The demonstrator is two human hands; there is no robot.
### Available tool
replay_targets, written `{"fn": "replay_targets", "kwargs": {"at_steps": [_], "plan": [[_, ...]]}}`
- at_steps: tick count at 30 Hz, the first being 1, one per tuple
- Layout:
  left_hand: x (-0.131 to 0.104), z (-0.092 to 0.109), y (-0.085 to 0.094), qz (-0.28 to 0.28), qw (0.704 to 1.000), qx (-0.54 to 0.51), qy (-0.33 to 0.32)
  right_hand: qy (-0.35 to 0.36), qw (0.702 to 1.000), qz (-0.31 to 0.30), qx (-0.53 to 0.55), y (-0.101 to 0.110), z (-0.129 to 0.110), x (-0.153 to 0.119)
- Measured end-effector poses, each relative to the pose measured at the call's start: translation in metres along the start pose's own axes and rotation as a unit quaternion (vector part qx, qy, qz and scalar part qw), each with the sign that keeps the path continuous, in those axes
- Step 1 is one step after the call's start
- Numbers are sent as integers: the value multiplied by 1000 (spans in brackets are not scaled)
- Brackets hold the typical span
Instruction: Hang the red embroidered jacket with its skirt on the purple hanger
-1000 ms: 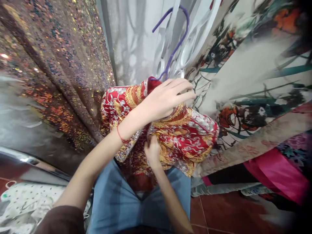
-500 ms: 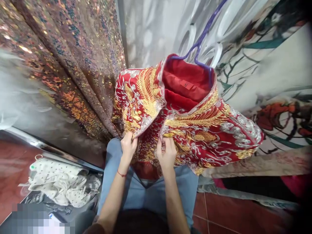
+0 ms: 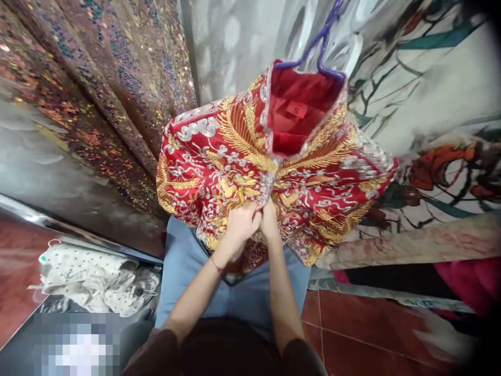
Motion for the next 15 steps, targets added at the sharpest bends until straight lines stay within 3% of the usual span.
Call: {"fn": "replay_targets", "kwargs": {"at_steps": [3, 7, 11, 15], "plan": [[22, 1, -10, -39, 999, 3, -37, 31, 999, -28, 34, -3, 10, 8], [28, 3, -10, -25, 999, -5, -38, 23, 999, -13, 25, 5, 14, 6], [23, -28, -33, 12, 999, -44, 15, -4, 1000, -5, -12, -3, 20, 1], [15, -57, -53, 44, 986, -157, 30, -29, 999, -16, -36, -11, 26, -5]]}}
Point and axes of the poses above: each hand's wrist, its own x-axis towards the middle knuckle, its own y-axis out of the back of the hand, z = x × y, the point moved 8 cm from there along x, towards the middle knuckle, and after that the axes turned 9 degrees about -x, right-handed, at the moved point
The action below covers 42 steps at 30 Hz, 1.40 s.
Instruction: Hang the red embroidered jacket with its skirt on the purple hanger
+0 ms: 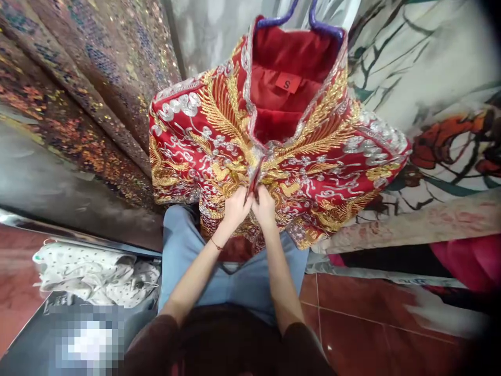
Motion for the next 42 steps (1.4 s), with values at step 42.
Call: {"fn": "replay_targets", "kwargs": {"at_steps": [42], "plan": [[-143, -142, -87, -86, 566, -663, 483, -437, 683, 2, 585, -124, 53, -182]]}}
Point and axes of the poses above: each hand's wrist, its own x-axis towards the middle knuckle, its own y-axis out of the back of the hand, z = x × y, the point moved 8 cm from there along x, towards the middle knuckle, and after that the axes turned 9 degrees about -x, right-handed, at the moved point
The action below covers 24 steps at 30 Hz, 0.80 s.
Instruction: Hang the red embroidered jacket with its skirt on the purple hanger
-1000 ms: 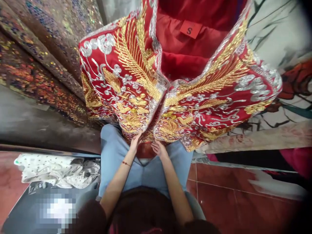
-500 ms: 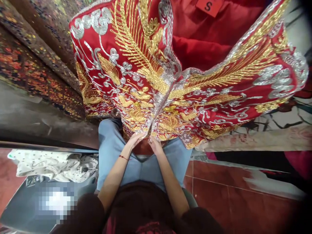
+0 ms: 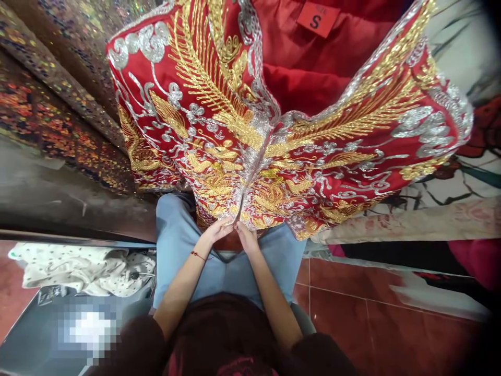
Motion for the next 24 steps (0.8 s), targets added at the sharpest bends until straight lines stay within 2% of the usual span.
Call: {"fn": "replay_targets", "kwargs": {"at_steps": [4, 8, 18, 24], "plan": [[-3, -4, -3, -26, 999, -4, 30, 7, 1000, 6, 2, 0, -2, -2], [-3, -6, -2, -40, 999, 4, 31, 14, 1000, 19, 3, -2, -5, -6], [-5, 2, -10, -21, 996, 39, -78, 22, 999, 45, 5, -1, -5, -8], [-5, 5, -4, 10, 990, 80, -114, 22, 998, 62, 11, 2, -6, -6]]}}
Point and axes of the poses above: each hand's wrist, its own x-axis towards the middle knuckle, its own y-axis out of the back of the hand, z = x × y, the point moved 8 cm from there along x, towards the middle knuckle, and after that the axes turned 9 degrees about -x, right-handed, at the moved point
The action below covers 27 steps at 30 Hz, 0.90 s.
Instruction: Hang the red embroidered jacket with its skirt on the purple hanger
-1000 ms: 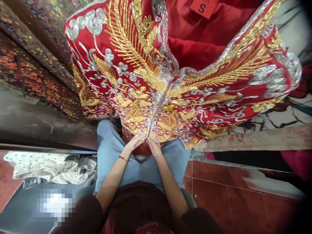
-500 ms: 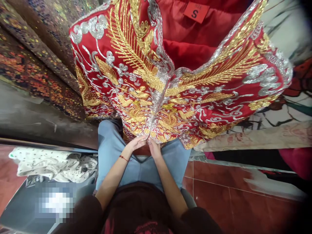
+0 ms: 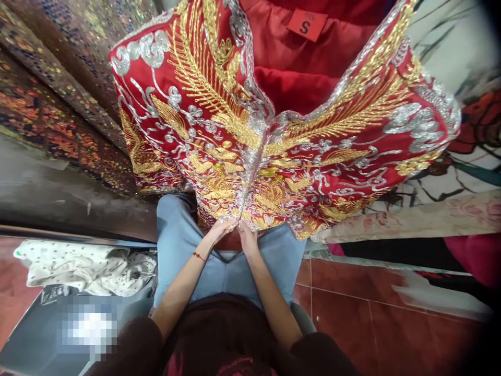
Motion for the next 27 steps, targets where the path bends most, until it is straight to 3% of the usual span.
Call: {"fn": "replay_targets", "kwargs": {"at_steps": [7, 21, 27], "plan": [[4, -4, 5, 39, 998, -9, -43, 2, 1000, 18, -1, 3, 0, 0], [-3, 2, 0, 39, 994, 72, -79, -6, 1000, 26, 0, 5, 0, 1], [-1, -2, 7, 50, 990, 98, -89, -13, 999, 39, -21, 9, 2, 6]]}}
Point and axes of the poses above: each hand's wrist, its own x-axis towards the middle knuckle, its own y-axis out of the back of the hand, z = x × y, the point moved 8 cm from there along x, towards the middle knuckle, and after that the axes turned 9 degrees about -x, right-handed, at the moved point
